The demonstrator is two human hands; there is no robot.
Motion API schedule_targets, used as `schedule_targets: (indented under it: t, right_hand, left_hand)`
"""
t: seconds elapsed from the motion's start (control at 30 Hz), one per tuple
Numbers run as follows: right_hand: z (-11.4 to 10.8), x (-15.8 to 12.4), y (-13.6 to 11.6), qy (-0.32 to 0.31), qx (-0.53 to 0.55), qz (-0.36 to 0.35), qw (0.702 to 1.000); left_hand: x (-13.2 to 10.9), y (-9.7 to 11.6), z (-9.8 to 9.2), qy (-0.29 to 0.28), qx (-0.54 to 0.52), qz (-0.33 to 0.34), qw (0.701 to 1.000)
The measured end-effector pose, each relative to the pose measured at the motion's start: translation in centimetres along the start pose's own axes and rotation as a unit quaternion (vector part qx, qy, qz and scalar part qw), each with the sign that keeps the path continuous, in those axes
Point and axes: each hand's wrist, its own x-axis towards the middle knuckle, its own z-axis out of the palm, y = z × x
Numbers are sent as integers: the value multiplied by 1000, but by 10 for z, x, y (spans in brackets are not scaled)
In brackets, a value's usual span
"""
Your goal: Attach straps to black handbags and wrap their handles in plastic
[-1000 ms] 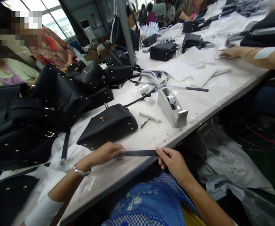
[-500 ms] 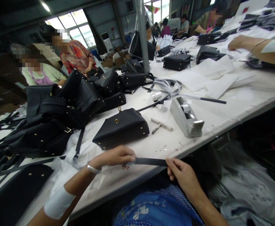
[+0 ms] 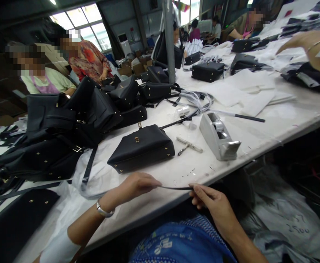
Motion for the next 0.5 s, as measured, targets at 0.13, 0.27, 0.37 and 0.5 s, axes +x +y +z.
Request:
schedule_targets:
  t: [0.13, 0.27, 0.37, 0.5]
  right_hand:
    - [1, -2, -2, -27, 0, 7, 1000]
    - [6, -5, -5, -34, -54, -17, 998]
    - [9, -6, -5, -30, -77, -37, 996]
    - [10, -6, -3, -36, -100, -47, 993]
  left_hand:
    - [-7, -2, 5, 69, 148, 79, 983]
    - [-14, -7, 5, 109, 212, 133, 962]
    - [-18, -10, 5, 124, 236, 147, 953]
    - [-22, -11, 6, 130, 251, 146, 948]
